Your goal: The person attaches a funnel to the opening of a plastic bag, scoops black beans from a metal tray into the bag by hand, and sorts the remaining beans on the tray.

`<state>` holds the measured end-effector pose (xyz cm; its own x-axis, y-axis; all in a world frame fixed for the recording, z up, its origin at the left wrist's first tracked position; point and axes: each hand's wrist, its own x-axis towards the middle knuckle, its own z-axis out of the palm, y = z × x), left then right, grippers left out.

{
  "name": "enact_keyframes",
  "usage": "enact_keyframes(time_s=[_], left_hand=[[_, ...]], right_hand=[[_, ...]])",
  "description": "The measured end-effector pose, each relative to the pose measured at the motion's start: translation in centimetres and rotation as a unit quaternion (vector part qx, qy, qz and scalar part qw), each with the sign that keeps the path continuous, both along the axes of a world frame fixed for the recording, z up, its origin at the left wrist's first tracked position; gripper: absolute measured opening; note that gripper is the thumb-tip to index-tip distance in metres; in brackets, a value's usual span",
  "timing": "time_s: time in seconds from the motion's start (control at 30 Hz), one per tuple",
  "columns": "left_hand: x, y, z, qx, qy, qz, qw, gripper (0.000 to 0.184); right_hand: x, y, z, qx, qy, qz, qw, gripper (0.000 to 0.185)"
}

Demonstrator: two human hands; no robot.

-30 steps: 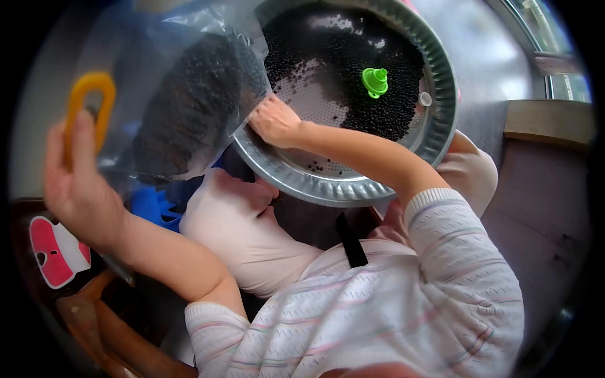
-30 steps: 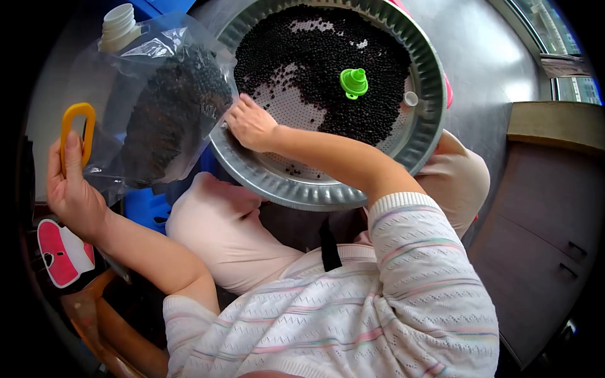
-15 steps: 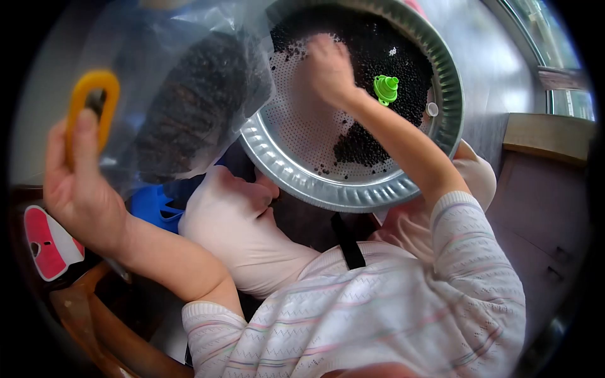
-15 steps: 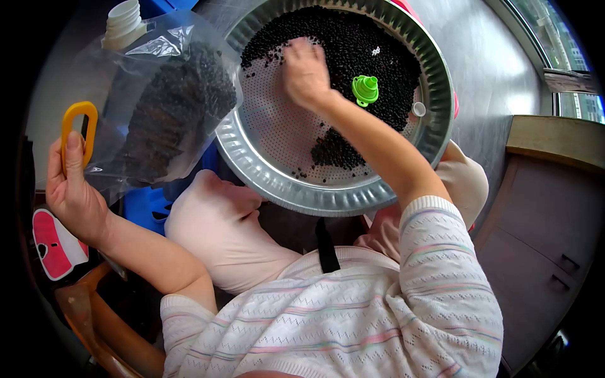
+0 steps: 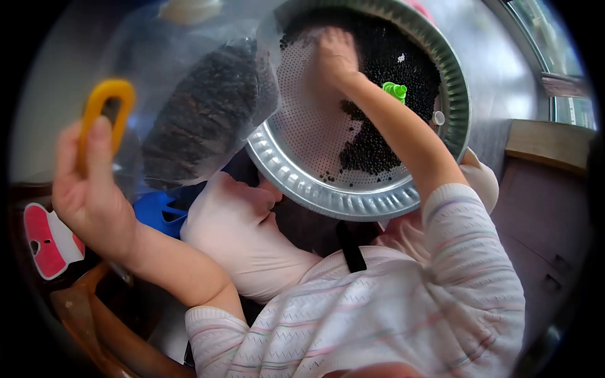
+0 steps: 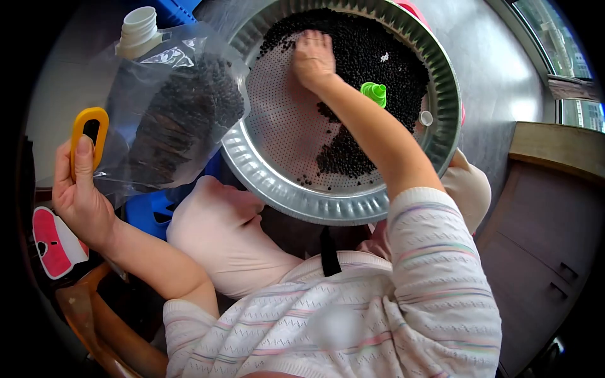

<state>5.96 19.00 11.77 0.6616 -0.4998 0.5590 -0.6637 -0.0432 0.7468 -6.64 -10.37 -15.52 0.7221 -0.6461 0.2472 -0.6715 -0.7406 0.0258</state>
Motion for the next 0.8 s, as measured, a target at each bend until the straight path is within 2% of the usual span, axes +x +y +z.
enact_keyframes(time_s=[0.13, 0.2, 0.23, 0.27, 0.3, 0.4, 0.47, 0.7, 0.8], left_hand=[[-0.1, 0.3, 0.0, 0.008, -0.008, 0.003, 1.0, 0.01], [-0.1, 0.2, 0.1, 0.03, -0.024, -0.008, 0.999, 0.01], [-0.3, 0.0, 0.1, 0.028, -0.025, 0.002, 0.999, 0.01], [-0.5, -0.2, 0.1, 0.027, -0.026, 0.011, 0.999, 0.01], [-0.7, -0.3, 0.0, 0.025, -0.026, 0.022, 0.999, 0.01], [-1.0, -0.5, 0.1, 0.034, -0.023, 0.024, 0.999, 0.01], [-0.9, -0.6, 0.1, 0.042, -0.025, 0.001, 0.999, 0.01], [-1.3, -1.5, 0.8, 0.026, -0.022, -0.018, 0.999, 0.01], [-1.4, -2.2, 1.1, 0.008, -0.013, -0.071, 0.997, 0.01]], right_hand=[[-1.7, 0.2, 1.4, -0.028, -0.07, 0.011, 0.997, 0.036], [1.4, 2.8, 2.6, 0.015, -0.068, 0.072, 0.995, 0.036], [3.3, 3.4, 1.8, 0.015, -0.122, 0.113, 0.986, 0.037], [5.4, 3.9, 0.9, -0.002, -0.113, 0.116, 0.987, 0.038], [6.7, 4.2, 1.2, -0.031, -0.112, 0.099, 0.988, 0.035], [6.9, 1.7, 1.4, 0.016, -0.11, 0.089, 0.99, 0.027], [5.8, -0.2, 1.3, -0.006, -0.097, 0.069, 0.993, 0.018], [-1.5, -3.9, 1.6, -0.038, -0.027, -0.041, 0.998, 0.019], [-5.0, -3.8, 3.1, -0.007, 0.01, -0.071, 0.997, 0.021]])
